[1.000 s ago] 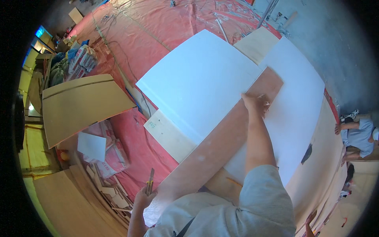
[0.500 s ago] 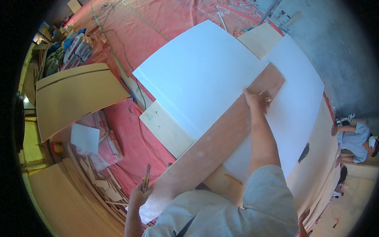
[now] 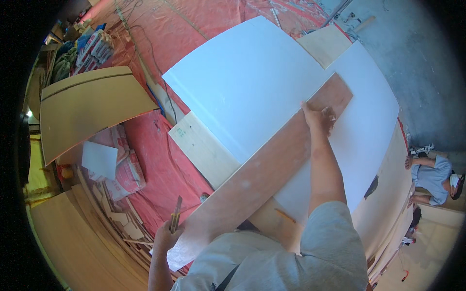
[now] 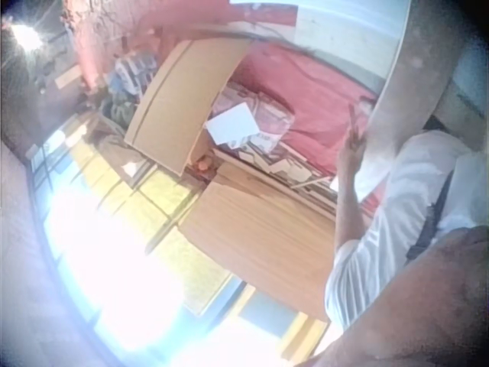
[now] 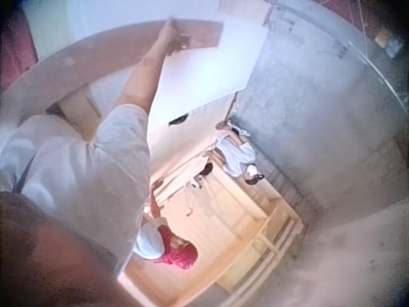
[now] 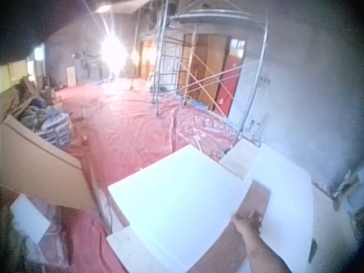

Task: The person uses a utility knife to cut a thin wooden board, using another wooden piece as a straight edge, and then breaks the board along the score line.

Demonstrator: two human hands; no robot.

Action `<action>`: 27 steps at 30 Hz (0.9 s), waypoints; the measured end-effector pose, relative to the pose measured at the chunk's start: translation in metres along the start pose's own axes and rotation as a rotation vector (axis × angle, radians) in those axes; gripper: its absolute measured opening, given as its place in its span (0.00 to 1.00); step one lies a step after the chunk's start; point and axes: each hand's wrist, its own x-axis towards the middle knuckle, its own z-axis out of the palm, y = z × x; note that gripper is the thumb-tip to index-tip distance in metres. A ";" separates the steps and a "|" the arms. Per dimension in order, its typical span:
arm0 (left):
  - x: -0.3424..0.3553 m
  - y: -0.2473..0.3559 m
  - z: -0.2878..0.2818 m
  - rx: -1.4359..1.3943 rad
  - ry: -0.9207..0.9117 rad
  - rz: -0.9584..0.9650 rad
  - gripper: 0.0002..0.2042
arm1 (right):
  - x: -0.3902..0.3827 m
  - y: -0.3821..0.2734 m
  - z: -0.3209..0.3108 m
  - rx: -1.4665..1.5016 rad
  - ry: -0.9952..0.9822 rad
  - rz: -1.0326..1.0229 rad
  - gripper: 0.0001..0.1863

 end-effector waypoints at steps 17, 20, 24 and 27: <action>0.002 -0.006 0.005 -0.084 0.015 0.012 0.21 | 0.015 0.002 0.011 -0.061 0.032 -0.028 0.70; 0.001 -0.008 0.006 -0.067 0.023 0.020 0.21 | 0.019 0.005 0.013 -0.021 0.026 -0.063 0.72; -0.002 -0.004 0.005 -0.048 0.012 0.022 0.20 | 0.019 0.004 0.012 -0.044 0.030 -0.073 0.72; -0.002 -0.007 0.007 -0.006 -0.004 0.020 0.20 | 0.020 0.004 0.013 -0.063 0.021 -0.074 0.72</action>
